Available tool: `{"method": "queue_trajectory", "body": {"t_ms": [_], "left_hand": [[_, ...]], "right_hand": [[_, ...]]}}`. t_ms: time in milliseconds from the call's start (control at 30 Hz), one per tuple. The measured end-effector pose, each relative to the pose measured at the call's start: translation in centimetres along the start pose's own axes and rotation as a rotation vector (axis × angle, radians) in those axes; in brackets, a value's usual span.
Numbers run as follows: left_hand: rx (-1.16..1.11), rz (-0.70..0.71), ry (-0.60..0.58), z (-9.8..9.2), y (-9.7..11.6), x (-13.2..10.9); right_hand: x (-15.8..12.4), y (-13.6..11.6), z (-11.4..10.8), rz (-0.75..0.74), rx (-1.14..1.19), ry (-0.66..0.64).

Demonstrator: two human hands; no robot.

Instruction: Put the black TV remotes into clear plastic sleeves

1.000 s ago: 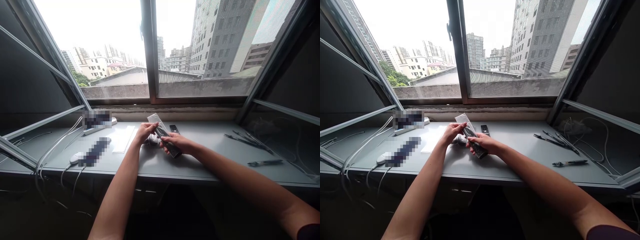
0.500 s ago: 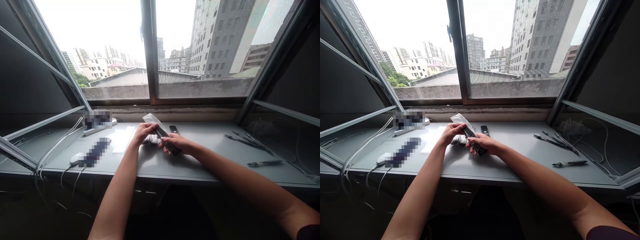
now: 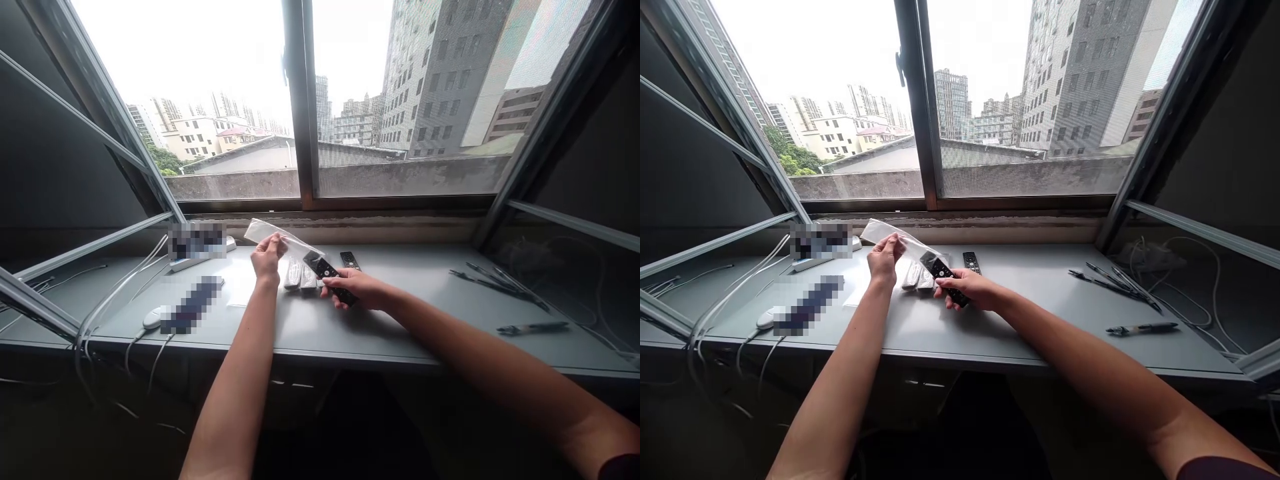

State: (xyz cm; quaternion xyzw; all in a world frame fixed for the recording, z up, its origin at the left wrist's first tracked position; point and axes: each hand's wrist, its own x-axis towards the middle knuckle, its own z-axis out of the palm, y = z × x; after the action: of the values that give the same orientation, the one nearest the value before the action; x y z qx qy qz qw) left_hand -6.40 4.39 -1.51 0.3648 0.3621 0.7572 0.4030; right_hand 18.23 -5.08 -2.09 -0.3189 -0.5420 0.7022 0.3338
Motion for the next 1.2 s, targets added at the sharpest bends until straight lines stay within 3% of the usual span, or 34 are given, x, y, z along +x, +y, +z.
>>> {"method": "queue_trajectory", "body": {"t_ms": [67,167,267,367,467,567,700,867,1200], "left_hand": [[-0.046,-0.004,0.169,-0.6,0.1,0.6],[-0.106,-0.067,0.305,-1.1,0.2,1.1],[-0.098,-0.118,0.271,-1.0,0.3,0.9],[0.083,-0.092,0.113,-0.6,0.2,0.4],[0.225,-0.066,-0.101,0.0,0.0,-0.3],[0.221,-0.095,-0.292,0.6,-0.2,-1.1],[0.215,-0.156,-0.392,1.1,-0.3,-1.7],[0.16,-0.216,-0.395,1.0,-0.3,-1.6],[0.034,-0.241,-0.168,0.4,0.0,-0.5]], "right_hand": [[0.1,-0.1,-0.1,-0.028,0.036,0.049],[0.3,-0.3,-0.4,-0.108,0.109,0.181],[0.2,-0.8,-0.6,-0.171,0.141,0.315],[-0.2,-1.5,-0.5,-0.23,0.129,0.35],[-0.6,-2.0,-0.5,-0.238,0.093,0.256],[-1.0,-2.1,-0.4,-0.155,0.012,0.081],[-1.4,-1.9,0.0,-0.023,-0.126,-0.167],[-1.8,-1.9,0.4,0.019,-0.228,-0.269],[-2.3,-2.4,1.0,0.145,-0.344,-0.456]]}}
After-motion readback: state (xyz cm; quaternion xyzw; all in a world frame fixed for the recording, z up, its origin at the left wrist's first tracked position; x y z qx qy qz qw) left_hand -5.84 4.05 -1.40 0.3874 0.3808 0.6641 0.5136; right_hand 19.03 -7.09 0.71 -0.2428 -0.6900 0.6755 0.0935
